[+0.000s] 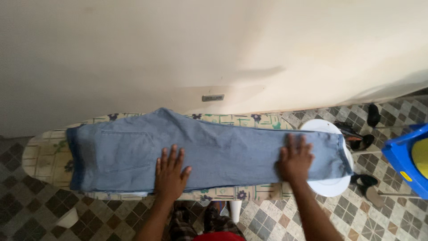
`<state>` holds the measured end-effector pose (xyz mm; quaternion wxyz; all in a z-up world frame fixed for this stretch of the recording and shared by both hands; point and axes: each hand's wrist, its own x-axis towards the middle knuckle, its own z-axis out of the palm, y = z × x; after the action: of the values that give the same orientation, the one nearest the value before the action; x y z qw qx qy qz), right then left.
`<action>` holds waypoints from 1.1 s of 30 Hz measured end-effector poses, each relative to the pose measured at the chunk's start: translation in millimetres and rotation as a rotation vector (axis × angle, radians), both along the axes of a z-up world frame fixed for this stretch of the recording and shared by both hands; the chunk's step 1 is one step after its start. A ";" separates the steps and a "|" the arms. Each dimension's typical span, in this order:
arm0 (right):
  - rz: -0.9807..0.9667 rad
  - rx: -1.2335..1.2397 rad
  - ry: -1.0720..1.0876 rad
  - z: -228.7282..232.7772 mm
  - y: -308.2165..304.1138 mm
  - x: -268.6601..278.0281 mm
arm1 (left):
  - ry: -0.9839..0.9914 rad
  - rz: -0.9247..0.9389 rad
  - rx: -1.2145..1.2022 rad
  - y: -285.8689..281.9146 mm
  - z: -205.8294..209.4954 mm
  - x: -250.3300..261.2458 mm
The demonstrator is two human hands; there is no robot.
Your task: The person takes two pairs of jeans from a basket and folds them one after the other on an ironing board.
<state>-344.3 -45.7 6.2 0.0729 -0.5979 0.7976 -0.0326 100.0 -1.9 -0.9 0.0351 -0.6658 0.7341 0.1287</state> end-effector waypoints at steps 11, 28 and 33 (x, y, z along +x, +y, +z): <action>0.509 -0.241 -0.019 4.9 32.2 229.8 | 0.070 0.342 -0.353 25.4 -23.4 83.2; 0.788 0.048 -0.161 9.9 15.3 437.8 | 0.205 0.388 -0.348 8.4 -19.5 176.5; 0.711 0.156 -0.096 17.0 -17.9 439.4 | 0.165 0.318 -0.218 4.2 -20.0 174.6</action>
<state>95.1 -63.7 23.3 0.1625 -0.8283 0.5355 0.0276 274.6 2.3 -20.9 -0.1179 -0.7604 0.6297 0.1065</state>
